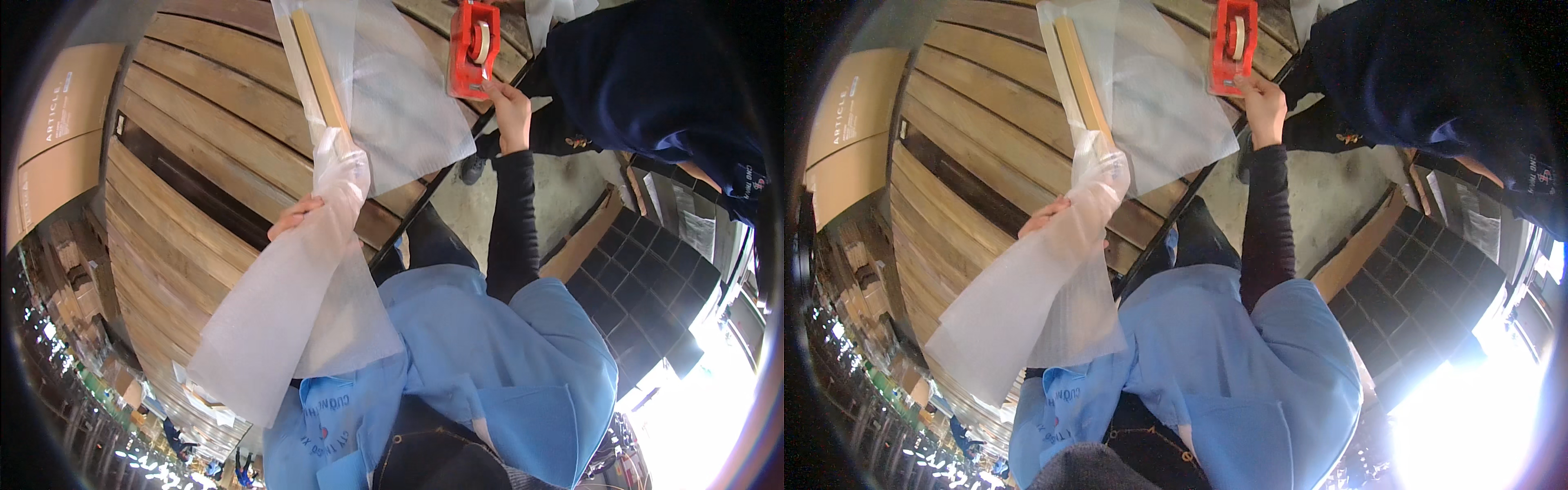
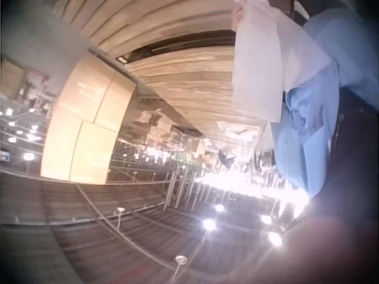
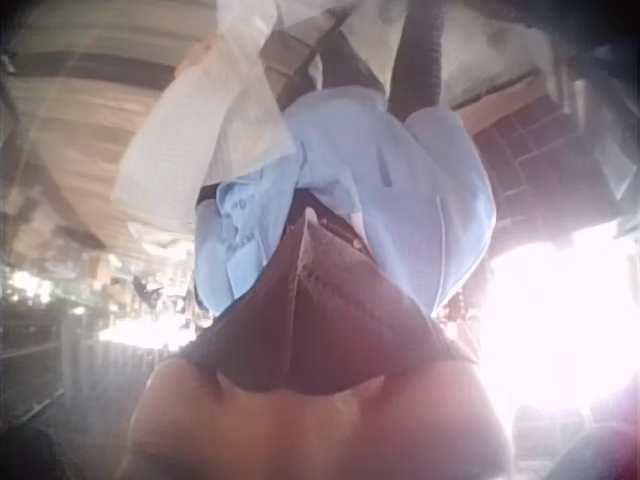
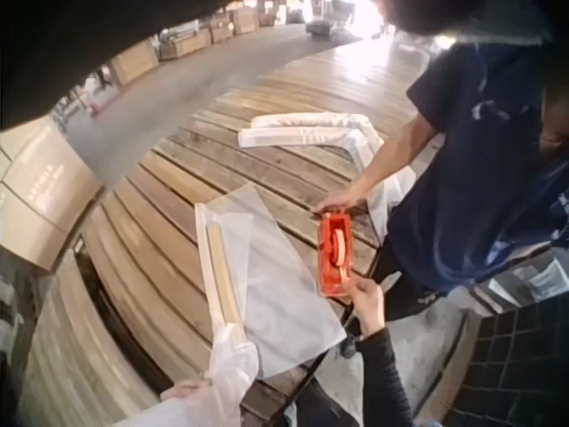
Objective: The person wraps wooden frames with bubble wrap and secures them with tape. They repeatedly pick up frames, cover them with bubble wrap, and use a tape dispenser to seal the wrapping. A coworker is visible nearby, but the primary actions are performed by the camera wearer.
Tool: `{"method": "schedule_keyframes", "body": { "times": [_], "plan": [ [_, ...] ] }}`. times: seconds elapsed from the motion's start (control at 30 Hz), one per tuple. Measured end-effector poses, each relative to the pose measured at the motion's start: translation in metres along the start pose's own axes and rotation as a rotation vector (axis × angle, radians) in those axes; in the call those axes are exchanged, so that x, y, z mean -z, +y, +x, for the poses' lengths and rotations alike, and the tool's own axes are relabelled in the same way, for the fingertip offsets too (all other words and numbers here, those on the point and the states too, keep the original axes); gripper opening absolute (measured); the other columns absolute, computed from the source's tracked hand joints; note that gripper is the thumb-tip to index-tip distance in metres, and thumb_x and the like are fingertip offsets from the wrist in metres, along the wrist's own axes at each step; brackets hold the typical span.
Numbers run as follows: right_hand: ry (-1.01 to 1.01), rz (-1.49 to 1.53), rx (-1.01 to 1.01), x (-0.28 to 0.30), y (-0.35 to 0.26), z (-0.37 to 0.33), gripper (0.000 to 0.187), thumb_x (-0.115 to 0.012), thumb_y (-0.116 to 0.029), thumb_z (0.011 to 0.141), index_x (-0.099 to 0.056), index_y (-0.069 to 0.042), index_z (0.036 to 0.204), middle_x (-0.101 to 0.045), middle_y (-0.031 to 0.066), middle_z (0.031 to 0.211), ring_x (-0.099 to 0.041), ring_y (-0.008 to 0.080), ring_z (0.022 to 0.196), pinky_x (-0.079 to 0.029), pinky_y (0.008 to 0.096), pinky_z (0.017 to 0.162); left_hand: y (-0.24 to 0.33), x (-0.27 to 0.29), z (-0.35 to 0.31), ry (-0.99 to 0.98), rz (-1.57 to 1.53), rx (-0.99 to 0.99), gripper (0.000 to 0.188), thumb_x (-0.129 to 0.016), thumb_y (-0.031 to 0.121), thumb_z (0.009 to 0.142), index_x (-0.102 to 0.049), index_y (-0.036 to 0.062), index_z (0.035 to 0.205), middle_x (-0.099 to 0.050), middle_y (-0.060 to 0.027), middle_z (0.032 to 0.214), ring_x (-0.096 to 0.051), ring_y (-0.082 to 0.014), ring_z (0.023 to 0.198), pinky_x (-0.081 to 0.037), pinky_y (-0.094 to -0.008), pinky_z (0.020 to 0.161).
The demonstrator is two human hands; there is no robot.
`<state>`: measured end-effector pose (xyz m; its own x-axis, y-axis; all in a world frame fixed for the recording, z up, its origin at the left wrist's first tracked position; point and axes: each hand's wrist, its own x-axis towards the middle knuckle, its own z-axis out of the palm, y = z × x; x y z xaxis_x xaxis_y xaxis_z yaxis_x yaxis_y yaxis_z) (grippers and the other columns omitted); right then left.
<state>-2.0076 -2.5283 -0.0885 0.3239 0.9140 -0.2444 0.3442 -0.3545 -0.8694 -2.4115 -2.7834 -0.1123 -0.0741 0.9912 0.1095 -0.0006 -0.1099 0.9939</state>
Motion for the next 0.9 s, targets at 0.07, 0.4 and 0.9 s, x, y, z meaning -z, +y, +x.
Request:
{"method": "schedule_keyframes", "body": {
  "times": [0.07,0.4,0.9],
  "plan": [
    [0.161,0.011,0.049,-0.003,0.018,-0.024,0.033,-0.077,-0.034,0.087,-0.078,-0.002,0.096,-0.071,0.0082,0.075,-0.061,0.0113,0.067,-0.049,0.0308,0.066,0.005,0.001,-0.005,0.037,-0.065,0.331,0.089,-0.097,0.016,0.057,-0.047,0.0054,0.129,-0.060,-0.0161,0.127,-0.065,-0.0327,0.112,-0.055,-0.0507,0.099],
    [0.078,0.446,-0.104,-0.039,0.089,-0.007,0.021,-0.079,-0.014,0.090,-0.076,0.004,0.100,-0.074,0.0051,0.083,-0.065,0.0089,0.066,-0.050,0.0245,0.059,0.114,-0.028,0.063,0.008,0.154,0.511,0.064,-0.089,0.013,0.074,-0.056,0.0010,0.128,-0.066,-0.0113,0.123,-0.065,-0.0235,0.110,-0.052,-0.0391,0.100],
    [-0.583,0.197,0.778,-0.023,-0.157,-0.230,0.015,-0.076,-0.014,0.089,-0.073,-0.002,0.097,-0.071,0.0069,0.082,-0.066,0.0174,0.079,-0.051,0.0317,0.072,0.199,-0.041,0.120,0.147,0.303,-0.013,0.055,-0.091,0.009,0.075,-0.064,0.0007,0.121,-0.067,-0.0100,0.114,-0.065,-0.0197,0.103,-0.053,-0.0324,0.091]
  ]
}}
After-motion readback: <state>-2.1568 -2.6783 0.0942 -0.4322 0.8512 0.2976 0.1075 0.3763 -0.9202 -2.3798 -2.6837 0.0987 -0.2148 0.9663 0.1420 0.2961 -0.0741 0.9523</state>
